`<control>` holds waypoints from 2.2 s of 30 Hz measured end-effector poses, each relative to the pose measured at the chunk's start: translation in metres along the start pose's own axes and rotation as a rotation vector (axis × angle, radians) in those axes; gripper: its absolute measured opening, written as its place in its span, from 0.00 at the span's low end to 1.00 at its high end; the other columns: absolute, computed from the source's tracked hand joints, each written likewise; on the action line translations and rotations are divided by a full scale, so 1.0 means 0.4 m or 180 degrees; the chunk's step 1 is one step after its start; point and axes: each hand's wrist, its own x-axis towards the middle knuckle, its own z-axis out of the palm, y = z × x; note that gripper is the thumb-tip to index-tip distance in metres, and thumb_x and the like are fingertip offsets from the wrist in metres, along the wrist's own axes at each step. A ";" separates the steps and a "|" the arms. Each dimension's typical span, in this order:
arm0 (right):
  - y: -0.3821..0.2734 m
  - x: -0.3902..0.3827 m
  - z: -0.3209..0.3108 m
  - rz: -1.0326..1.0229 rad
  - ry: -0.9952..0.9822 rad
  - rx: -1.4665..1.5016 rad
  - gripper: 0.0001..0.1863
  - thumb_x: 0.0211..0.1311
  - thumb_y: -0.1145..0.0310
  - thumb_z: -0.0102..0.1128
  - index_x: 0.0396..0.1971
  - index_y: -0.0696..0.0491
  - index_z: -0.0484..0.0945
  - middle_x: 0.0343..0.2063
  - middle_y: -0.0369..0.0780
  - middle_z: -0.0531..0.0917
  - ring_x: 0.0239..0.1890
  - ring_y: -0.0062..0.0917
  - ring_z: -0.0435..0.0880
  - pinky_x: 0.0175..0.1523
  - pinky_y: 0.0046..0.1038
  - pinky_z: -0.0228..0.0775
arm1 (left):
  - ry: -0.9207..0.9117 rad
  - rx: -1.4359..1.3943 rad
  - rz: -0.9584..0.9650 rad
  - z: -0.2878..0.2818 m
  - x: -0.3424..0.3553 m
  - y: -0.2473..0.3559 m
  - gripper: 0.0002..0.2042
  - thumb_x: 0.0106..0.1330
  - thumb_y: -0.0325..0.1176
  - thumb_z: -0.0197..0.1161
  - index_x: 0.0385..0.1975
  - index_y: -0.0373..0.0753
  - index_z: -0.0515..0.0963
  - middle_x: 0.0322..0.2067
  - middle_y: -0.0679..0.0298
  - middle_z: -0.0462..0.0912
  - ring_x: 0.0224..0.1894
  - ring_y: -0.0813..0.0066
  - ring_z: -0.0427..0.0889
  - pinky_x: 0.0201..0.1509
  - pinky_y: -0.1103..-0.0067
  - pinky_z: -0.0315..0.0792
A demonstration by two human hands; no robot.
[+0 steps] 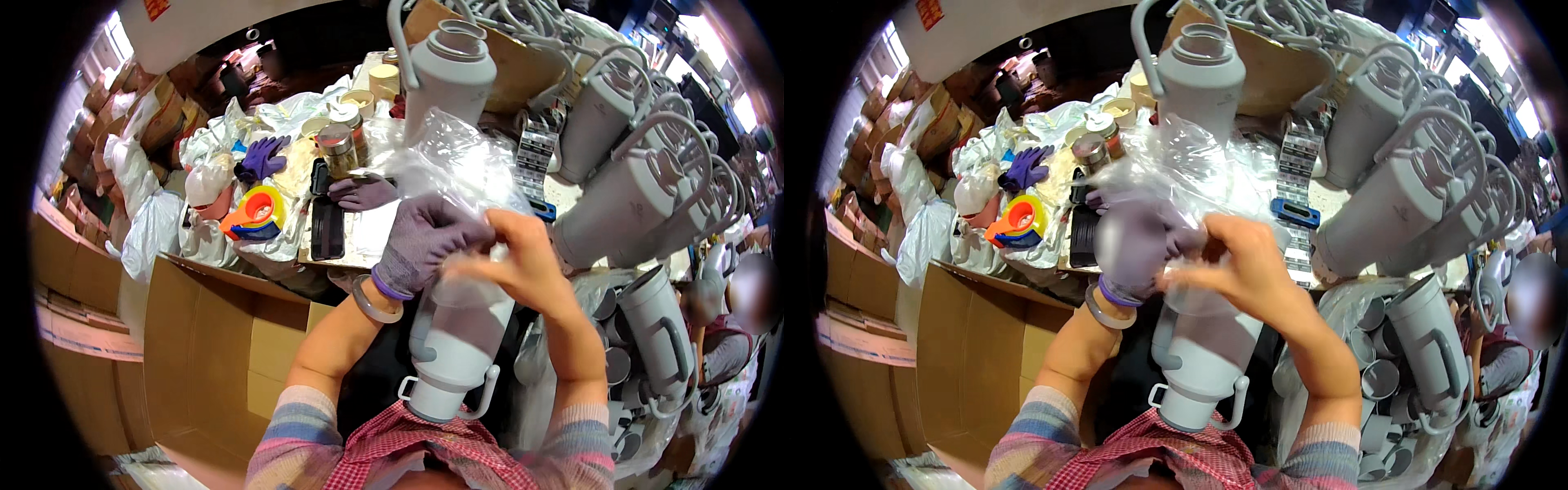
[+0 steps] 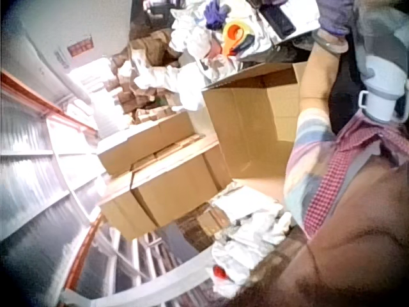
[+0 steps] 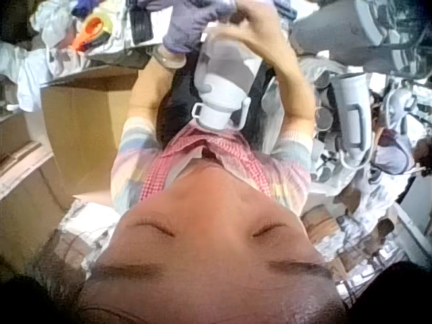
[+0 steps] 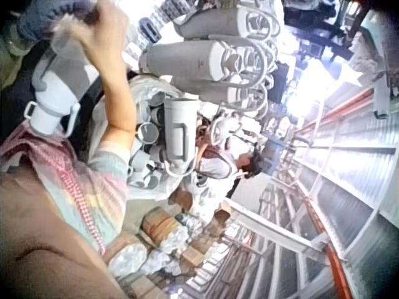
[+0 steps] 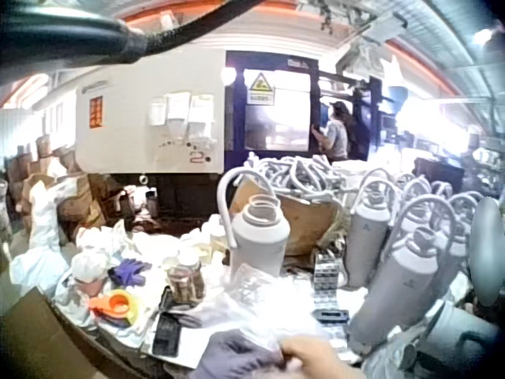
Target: The person repeatedly picks up gray electric kettles, wraps them in clear plastic bags, and places them into a cardboard box. The process involves handling the kettles by their handles and bodies, ensuring they are fully enclosed in the plastic before stacking them in the box.
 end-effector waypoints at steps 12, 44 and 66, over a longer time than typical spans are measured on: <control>0.757 -0.226 -0.067 0.0306 0.1887 -0.2749 0.08 0.55 0.81 0.51 0.36 0.59 0.73 0.37 0.47 0.76 0.41 0.43 0.76 0.51 0.40 0.66 | -0.2026 0.1166 -0.0820 -0.046 0.031 -0.350 0.20 0.66 0.41 0.62 0.16 0.33 0.73 0.13 0.61 0.68 0.18 0.76 0.67 0.27 0.77 0.65; -0.304 -0.517 -0.129 -0.1007 -0.0264 -0.1971 0.19 0.51 0.66 0.63 0.42 0.61 0.79 0.30 0.45 0.80 0.26 0.33 0.77 0.33 0.32 0.67 | -0.1246 -0.1920 0.0892 0.028 -0.689 0.453 0.26 0.66 0.47 0.63 0.57 0.36 0.73 0.42 0.49 0.81 0.45 0.53 0.80 0.50 0.67 0.74; 0.184 0.002 0.633 0.1452 -0.0755 0.1775 0.15 0.71 0.67 0.56 0.51 0.59 0.78 0.47 0.39 0.81 0.51 0.22 0.77 0.59 0.24 0.66 | 0.2937 0.1128 -0.3780 -0.616 -0.938 -0.568 0.28 0.55 0.47 0.71 0.49 0.32 0.77 0.44 0.46 0.84 0.47 0.48 0.82 0.51 0.64 0.74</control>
